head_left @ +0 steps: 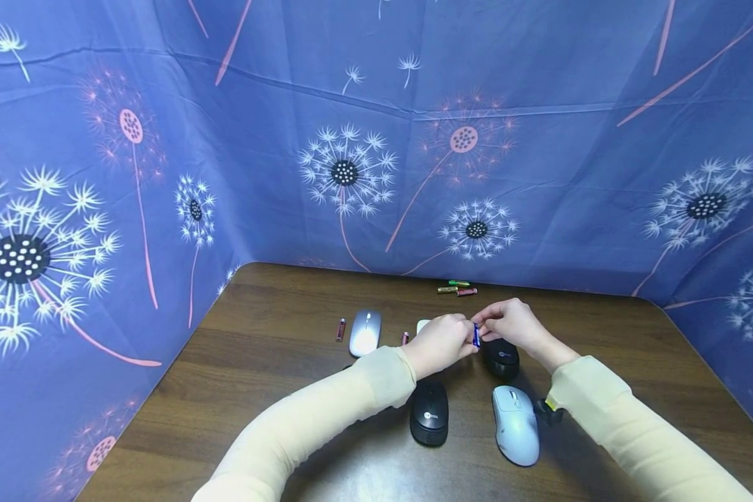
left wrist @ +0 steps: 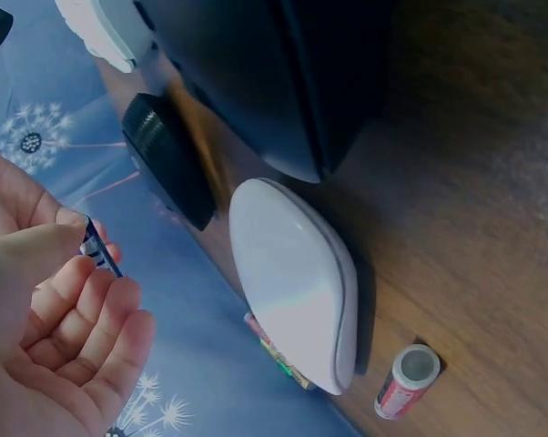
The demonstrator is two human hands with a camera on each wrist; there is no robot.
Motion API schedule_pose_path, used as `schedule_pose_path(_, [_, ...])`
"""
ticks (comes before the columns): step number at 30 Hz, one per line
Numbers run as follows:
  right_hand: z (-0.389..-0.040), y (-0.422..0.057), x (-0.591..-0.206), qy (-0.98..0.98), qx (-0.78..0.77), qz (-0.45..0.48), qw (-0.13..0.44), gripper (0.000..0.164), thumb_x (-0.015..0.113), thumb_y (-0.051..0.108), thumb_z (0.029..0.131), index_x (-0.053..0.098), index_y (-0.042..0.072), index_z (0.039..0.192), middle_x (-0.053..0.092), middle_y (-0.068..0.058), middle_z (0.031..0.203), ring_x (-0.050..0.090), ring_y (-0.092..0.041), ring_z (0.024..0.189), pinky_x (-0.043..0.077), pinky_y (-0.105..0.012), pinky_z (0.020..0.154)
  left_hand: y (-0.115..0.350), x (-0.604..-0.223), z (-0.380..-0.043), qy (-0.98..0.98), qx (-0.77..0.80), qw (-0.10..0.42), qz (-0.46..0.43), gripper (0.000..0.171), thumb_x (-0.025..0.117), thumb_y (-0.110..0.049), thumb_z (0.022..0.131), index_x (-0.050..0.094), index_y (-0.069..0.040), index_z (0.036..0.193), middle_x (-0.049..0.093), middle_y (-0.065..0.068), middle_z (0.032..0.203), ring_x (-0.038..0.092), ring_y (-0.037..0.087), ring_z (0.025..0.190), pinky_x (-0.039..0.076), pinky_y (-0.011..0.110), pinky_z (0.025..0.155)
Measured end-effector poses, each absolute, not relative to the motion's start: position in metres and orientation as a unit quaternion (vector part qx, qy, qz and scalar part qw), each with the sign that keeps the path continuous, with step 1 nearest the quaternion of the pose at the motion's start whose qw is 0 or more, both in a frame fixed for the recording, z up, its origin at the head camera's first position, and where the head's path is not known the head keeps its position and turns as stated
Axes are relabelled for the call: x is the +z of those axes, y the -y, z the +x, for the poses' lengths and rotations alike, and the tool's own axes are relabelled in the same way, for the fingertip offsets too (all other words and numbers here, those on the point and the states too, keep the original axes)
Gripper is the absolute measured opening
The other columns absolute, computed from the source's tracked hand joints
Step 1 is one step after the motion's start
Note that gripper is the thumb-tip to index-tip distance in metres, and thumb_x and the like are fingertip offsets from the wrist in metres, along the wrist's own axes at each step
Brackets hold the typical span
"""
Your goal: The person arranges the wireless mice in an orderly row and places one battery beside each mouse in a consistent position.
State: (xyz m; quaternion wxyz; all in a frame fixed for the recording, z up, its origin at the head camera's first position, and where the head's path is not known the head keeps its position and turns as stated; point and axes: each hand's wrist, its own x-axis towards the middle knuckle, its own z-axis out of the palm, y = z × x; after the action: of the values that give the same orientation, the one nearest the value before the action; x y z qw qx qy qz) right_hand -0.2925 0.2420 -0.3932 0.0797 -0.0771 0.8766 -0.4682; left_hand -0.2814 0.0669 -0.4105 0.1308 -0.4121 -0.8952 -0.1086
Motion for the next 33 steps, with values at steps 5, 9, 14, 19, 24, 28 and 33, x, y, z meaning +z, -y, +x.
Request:
schedule_pose_path(5, [-0.296, -0.243, -0.4, -0.887, -0.446, -0.084, 0.083, 0.02, 0.05, -0.012, 0.084, 0.064, -0.016, 0.098, 0.069, -0.018, 0.083, 0.067, -0.015, 0.068, 0.058, -0.034, 0.065, -0.071, -0.415, -0.285, 0.903, -0.086, 0.112, -0.406, 0.02, 0.068, -0.037, 0.086, 0.071, -0.019, 0.079, 0.058, -0.008, 0.074, 0.052, 0.003, 0.066, 0.046, 0.016, 0.06])
schedule_pose_path(9, [-0.298, -0.244, -0.407, -0.885, -0.449, -0.086, 0.092, 0.02, 0.049, -0.012, 0.084, 0.064, -0.016, 0.097, 0.069, -0.016, 0.08, 0.067, -0.015, 0.067, 0.058, -0.033, 0.064, -0.075, -0.418, -0.287, 0.907, -0.061, 0.105, -0.402, 0.023, 0.067, -0.04, 0.086, 0.067, -0.019, 0.075, 0.058, -0.007, 0.074, 0.054, 0.004, 0.066, 0.048, 0.019, 0.059])
schedule_pose_path(14, [-0.302, -0.244, -0.413, -0.88, -0.458, -0.078, 0.101, 0.021, 0.048, -0.012, 0.084, 0.064, -0.016, 0.097, 0.069, -0.017, 0.08, 0.067, -0.015, 0.067, 0.058, -0.031, 0.064, -0.079, -0.422, -0.29, 0.911, -0.048, 0.097, -0.398, 0.03, 0.068, -0.042, 0.085, 0.061, -0.021, 0.064, 0.058, -0.006, 0.073, 0.055, 0.006, 0.064, 0.049, 0.021, 0.058])
schedule_pose_path(19, [-0.305, -0.244, -0.415, -0.885, -0.45, -0.066, 0.099, 0.019, 0.05, -0.012, 0.085, 0.065, -0.015, 0.095, 0.069, -0.016, 0.077, 0.067, -0.016, 0.065, 0.058, -0.031, 0.063, -0.081, -0.425, -0.295, 0.913, -0.042, 0.088, -0.396, 0.032, 0.068, -0.042, 0.085, 0.061, -0.021, 0.061, 0.058, -0.006, 0.071, 0.054, 0.006, 0.063, 0.049, 0.022, 0.057])
schedule_pose_path(24, [-0.308, -0.246, -0.415, -0.904, -0.412, -0.081, 0.086, 0.019, 0.05, -0.01, 0.084, 0.068, -0.012, 0.092, 0.069, -0.016, 0.077, 0.067, -0.017, 0.063, 0.058, -0.033, 0.061, -0.083, -0.426, -0.297, 0.912, -0.036, 0.091, -0.397, 0.032, 0.069, -0.041, 0.084, 0.062, -0.02, 0.061, 0.059, -0.006, 0.072, 0.055, 0.006, 0.065, 0.05, 0.022, 0.059])
schedule_pose_path(28, [-0.309, -0.247, -0.416, -0.928, -0.349, -0.115, 0.058, 0.02, 0.051, -0.009, 0.08, 0.07, -0.006, 0.085, 0.066, -0.012, 0.068, 0.062, -0.015, 0.055, 0.055, -0.029, 0.053, -0.084, -0.428, -0.297, 0.913, -0.026, 0.089, -0.397, 0.032, 0.069, -0.041, 0.084, 0.061, -0.021, 0.06, 0.06, -0.007, 0.072, 0.055, 0.006, 0.066, 0.05, 0.022, 0.061])
schedule_pose_path(33, [-0.31, -0.247, -0.417, -0.95, -0.279, -0.14, 0.029, 0.023, 0.052, -0.006, 0.075, 0.072, 0.002, 0.079, 0.061, -0.005, 0.057, 0.05, -0.008, 0.045, 0.045, -0.025, 0.044, -0.085, -0.429, -0.296, 0.917, -0.01, 0.076, -0.391, 0.032, 0.069, -0.043, 0.084, 0.063, -0.021, 0.061, 0.062, -0.007, 0.074, 0.057, 0.008, 0.071, 0.051, 0.023, 0.063])
